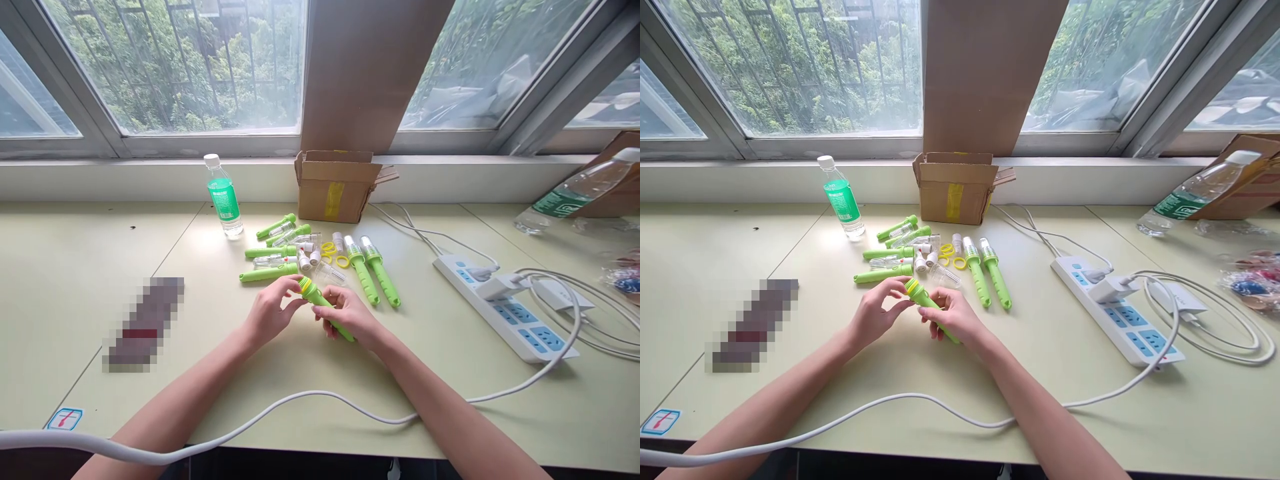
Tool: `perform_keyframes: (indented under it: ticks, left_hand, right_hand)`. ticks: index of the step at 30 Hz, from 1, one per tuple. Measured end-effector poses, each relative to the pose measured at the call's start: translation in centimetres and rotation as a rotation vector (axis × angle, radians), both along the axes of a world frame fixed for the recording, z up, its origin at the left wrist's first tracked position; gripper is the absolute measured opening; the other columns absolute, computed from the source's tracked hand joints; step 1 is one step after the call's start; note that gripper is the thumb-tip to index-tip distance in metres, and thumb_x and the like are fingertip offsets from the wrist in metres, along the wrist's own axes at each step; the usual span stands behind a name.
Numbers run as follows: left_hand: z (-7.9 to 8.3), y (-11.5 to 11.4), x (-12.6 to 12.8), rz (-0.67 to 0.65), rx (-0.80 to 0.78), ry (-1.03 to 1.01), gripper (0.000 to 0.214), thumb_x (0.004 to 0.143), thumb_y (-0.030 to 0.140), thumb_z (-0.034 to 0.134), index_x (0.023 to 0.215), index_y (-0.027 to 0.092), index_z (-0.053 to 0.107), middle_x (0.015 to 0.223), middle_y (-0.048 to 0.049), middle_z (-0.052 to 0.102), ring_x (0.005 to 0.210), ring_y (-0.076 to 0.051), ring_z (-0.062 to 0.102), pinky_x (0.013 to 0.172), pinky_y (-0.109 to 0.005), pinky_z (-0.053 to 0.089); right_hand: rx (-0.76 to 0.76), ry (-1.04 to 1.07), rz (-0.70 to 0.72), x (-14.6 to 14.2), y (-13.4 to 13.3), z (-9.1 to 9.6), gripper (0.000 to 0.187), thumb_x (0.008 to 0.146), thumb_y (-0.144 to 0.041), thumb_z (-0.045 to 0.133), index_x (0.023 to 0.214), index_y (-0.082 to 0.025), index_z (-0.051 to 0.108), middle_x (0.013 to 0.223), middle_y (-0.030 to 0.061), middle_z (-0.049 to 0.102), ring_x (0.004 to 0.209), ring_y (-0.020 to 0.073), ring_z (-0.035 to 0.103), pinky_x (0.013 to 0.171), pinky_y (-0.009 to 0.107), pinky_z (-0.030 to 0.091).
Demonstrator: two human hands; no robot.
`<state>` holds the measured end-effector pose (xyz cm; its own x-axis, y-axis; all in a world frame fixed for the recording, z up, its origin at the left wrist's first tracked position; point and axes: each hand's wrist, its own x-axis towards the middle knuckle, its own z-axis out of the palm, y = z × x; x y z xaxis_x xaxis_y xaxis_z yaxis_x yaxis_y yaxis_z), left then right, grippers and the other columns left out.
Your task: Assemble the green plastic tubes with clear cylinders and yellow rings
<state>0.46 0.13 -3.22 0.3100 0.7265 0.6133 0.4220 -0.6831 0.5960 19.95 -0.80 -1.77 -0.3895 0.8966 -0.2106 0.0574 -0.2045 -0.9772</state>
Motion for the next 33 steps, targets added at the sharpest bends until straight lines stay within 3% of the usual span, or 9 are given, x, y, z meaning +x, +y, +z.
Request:
perform_keyframes:
  ticks: [4, 9, 17, 23, 27, 33]
  left_hand:
    - [0.1, -0.08, 0.03, 0.014, 0.009, -0.025, 0.017, 0.083, 0.024, 0.062, 0.096, 0.019, 0.053, 0.109, -0.0083, 0.066, 0.091, -0.017, 0.066, 0.07, -0.032, 0.06]
    - [0.14, 0.01, -0.02, 0.014, -0.01, -0.007, 0.018, 0.083, 0.026, 0.062, 0.097, 0.019, 0.052, 0.11, -0.0089, 0.066, 0.091, -0.017, 0.066, 0.07, -0.033, 0.06]
    - [0.13, -0.04, -0.09, -0.006, -0.048, 0.004, 0.018, 0.081, 0.024, 0.063, 0.095, 0.02, 0.052, 0.109, -0.0082, 0.066, 0.088, -0.018, 0.066, 0.071, -0.034, 0.059]
    - [0.41, -0.3, -0.09, -0.085, -0.095, 0.051, 0.035, 0.079, 0.015, 0.059, 0.11, 0.02, 0.046, 0.117, -0.0094, 0.06, 0.096, -0.018, 0.063, 0.075, -0.034, 0.059]
    - [-0.1, -0.17, 0.16, -0.015, -0.049, 0.025, 0.027, 0.081, 0.019, 0.06, 0.105, 0.02, 0.048, 0.12, -0.0102, 0.059, 0.103, -0.02, 0.062, 0.073, -0.033, 0.059]
    - [-0.42, -0.04, 0.19, 0.01, -0.005, 0.0, 0.014, 0.084, 0.018, 0.058, 0.096, 0.019, 0.05, 0.117, -0.0104, 0.062, 0.098, -0.02, 0.065, 0.071, -0.034, 0.059]
  right_hand:
    - [0.027, -0.007, 0.076, 0.18, -0.01, 0.39, 0.035, 0.073, -0.049, 0.068, 0.083, -0.017, 0.059, 0.073, 0.0025, 0.064, 0.048, 0.0114, 0.057, 0.042, 0.023, 0.044]
    - [0.061, -0.041, 0.142, 0.27, -0.14, 0.61, 0.038, 0.081, -0.054, 0.056, 0.078, -0.016, 0.061, 0.067, 0.0011, 0.059, 0.047, 0.0096, 0.053, 0.042, 0.022, 0.041]
    - [0.001, -0.035, 0.119, 0.3, -0.25, 0.78, 0.037, 0.08, -0.053, 0.057, 0.076, -0.017, 0.057, 0.065, 0.0, 0.061, 0.038, 0.0065, 0.047, 0.034, 0.019, 0.034]
    - [-0.044, -0.026, 0.079, 0.36, -0.03, 0.22, 0.041, 0.073, -0.049, 0.067, 0.096, -0.02, 0.053, 0.064, -0.0017, 0.065, 0.032, 0.0073, 0.045, 0.027, 0.018, 0.03]
    - [-0.07, -0.03, 0.034, 0.15, -0.12, 0.13, 0.044, 0.065, -0.044, 0.075, 0.089, -0.022, 0.045, 0.066, -0.0039, 0.064, 0.032, 0.008, 0.048, 0.026, 0.018, 0.032]
    - [-0.012, 0.004, 0.044, 0.17, 0.0, 0.14, 0.036, 0.07, -0.045, 0.072, 0.08, -0.019, 0.049, 0.069, -0.0005, 0.065, 0.04, 0.0119, 0.057, 0.032, 0.021, 0.04]
